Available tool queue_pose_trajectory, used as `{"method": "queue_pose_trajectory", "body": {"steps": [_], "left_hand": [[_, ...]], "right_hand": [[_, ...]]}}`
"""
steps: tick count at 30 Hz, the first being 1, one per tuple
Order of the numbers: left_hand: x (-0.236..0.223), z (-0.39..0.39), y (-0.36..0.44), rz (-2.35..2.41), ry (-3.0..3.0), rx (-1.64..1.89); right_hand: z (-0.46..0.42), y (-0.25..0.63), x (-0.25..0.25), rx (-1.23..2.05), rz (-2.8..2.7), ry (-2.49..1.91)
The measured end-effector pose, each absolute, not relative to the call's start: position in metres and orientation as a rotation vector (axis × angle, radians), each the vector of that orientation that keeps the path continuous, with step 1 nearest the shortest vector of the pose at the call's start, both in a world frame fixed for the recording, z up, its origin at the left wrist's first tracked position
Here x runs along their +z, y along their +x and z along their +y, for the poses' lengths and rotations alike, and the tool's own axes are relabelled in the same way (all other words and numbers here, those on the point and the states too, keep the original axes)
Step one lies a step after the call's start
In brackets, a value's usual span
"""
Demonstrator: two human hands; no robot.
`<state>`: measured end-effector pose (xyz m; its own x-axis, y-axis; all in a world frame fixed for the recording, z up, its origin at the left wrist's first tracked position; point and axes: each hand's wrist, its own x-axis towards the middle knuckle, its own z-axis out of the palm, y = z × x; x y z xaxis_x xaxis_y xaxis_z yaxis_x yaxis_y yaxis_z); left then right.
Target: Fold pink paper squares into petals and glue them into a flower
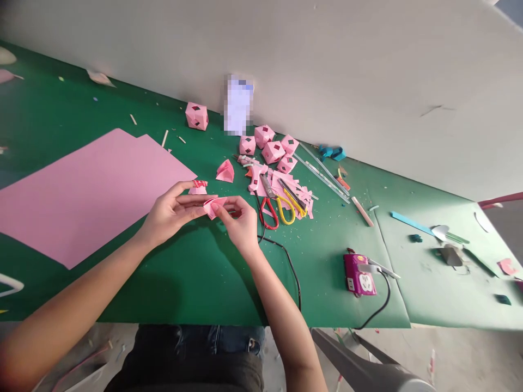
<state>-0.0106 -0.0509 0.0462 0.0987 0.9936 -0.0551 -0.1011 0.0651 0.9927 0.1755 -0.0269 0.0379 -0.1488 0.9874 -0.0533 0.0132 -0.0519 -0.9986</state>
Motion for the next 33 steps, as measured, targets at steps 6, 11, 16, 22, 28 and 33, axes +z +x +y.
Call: {"method": "queue_pose_trajectory", "body": {"steps": [6,11,16,22,28,33], "left_hand": [[0.046,-0.047,-0.015,1.112,1.107,1.087],[0.044,-0.046,-0.015,1.132,1.088,1.064],[0.044,-0.046,-0.014,1.188,1.074,1.054],[0.044,-0.045,-0.015,1.222,1.091,0.999],[0.047,-0.048,-0.016,1.223,1.137,0.977],[0.047,-0.048,-0.013,1.185,1.151,1.03]], "right_hand": [[-0.029,0.181,0.04,1.188,-1.433,-1.363],[-0.032,0.182,0.039,1.006,-1.592,-1.409],[-0.033,0.187,0.035,0.784,-1.857,-1.373],[-0.031,0.191,0.034,0.6,-2.074,-1.28],[-0.033,0.19,0.035,0.539,-2.093,-1.329],[-0.035,0.196,0.028,0.336,-2.142,-1.273]]}}
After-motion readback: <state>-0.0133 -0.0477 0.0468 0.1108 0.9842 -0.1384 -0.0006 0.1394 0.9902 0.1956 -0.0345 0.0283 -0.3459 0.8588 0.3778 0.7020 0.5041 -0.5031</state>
